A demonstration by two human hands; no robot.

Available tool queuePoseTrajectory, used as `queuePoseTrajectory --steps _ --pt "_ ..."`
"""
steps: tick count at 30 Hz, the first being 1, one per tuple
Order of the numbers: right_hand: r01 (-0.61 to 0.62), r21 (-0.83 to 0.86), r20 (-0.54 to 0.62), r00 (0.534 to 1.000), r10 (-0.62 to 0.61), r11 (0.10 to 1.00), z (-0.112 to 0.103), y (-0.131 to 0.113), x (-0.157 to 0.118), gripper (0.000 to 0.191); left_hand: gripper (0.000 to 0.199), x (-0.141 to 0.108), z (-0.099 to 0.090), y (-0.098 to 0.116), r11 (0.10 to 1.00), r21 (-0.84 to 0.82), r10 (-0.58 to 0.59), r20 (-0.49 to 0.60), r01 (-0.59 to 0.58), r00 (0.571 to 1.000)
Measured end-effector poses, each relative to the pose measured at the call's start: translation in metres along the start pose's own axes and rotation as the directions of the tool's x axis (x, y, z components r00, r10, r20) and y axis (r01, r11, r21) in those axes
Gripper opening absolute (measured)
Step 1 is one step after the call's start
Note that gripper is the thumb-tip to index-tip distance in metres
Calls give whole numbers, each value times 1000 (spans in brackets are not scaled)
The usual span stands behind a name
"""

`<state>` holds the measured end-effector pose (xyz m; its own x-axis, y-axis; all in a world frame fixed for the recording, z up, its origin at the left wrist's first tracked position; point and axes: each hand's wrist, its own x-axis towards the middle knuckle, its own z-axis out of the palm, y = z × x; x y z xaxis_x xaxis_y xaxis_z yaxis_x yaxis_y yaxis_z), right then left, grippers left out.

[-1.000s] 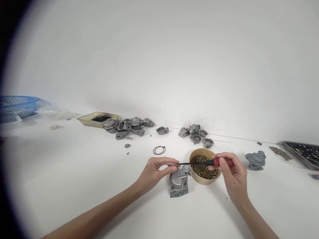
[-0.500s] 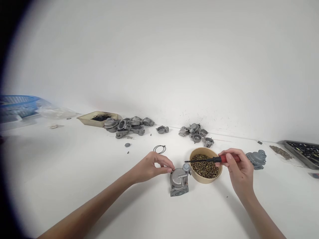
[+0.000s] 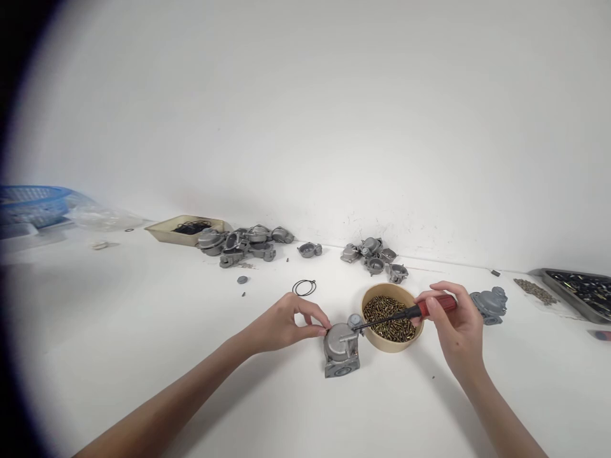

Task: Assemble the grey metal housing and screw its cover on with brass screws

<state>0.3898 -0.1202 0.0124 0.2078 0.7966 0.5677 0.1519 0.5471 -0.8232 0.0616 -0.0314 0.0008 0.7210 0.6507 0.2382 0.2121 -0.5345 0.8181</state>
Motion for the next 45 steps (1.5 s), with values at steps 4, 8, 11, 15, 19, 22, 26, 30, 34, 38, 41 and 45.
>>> queuePoseTrajectory --steps 4,8,11,15,19,22,26,30,34,38,41,45 --pt "1 -14 -79 997 -2 1000 -1 -3 4 28 18 -2 -1 -1 1000 7 30 35 -30 999" --pt "36 -21 -137 990 -39 999 -3 -20 21 31 37 -6 0 2 998 -16 61 61 -60 996" --pt "70 -71 -131 988 -79 995 3 -48 39 28 55 -8 10 6 994 15 107 14 -107 994" --pt "258 -220 96 965 -242 941 18 -91 62 15 68 -9 33 9 978 116 180 -35 -174 983" --pt "470 -235 351 857 -377 851 35 -106 73 17 73 -9 45 7 960 198 210 -49 -196 977" --pt "537 -188 447 792 -416 822 47 -97 75 19 71 -9 43 5 958 215 198 -25 -189 980" --pt "488 -159 533 774 -342 858 58 -81 75 13 64 -8 39 5 948 232 223 -5 -216 975" --pt "440 -137 568 769 -293 888 62 -74 76 11 61 -7 39 4 942 235 246 -4 -239 969" --pt "460 -148 606 742 -287 876 67 -71 76 9 56 -8 39 3 941 217 268 -7 -260 963" --pt "478 -138 620 725 -301 868 70 -68 75 10 53 -7 38 2 934 212 294 -3 -287 956" --pt "467 -139 625 726 -288 873 71 -66 74 11 52 -7 38 2 930 212 310 -6 -302 951" --pt "448 -157 628 733 -262 880 72 -64 74 8 50 -7 38 1 929 219 305 -3 -297 952"
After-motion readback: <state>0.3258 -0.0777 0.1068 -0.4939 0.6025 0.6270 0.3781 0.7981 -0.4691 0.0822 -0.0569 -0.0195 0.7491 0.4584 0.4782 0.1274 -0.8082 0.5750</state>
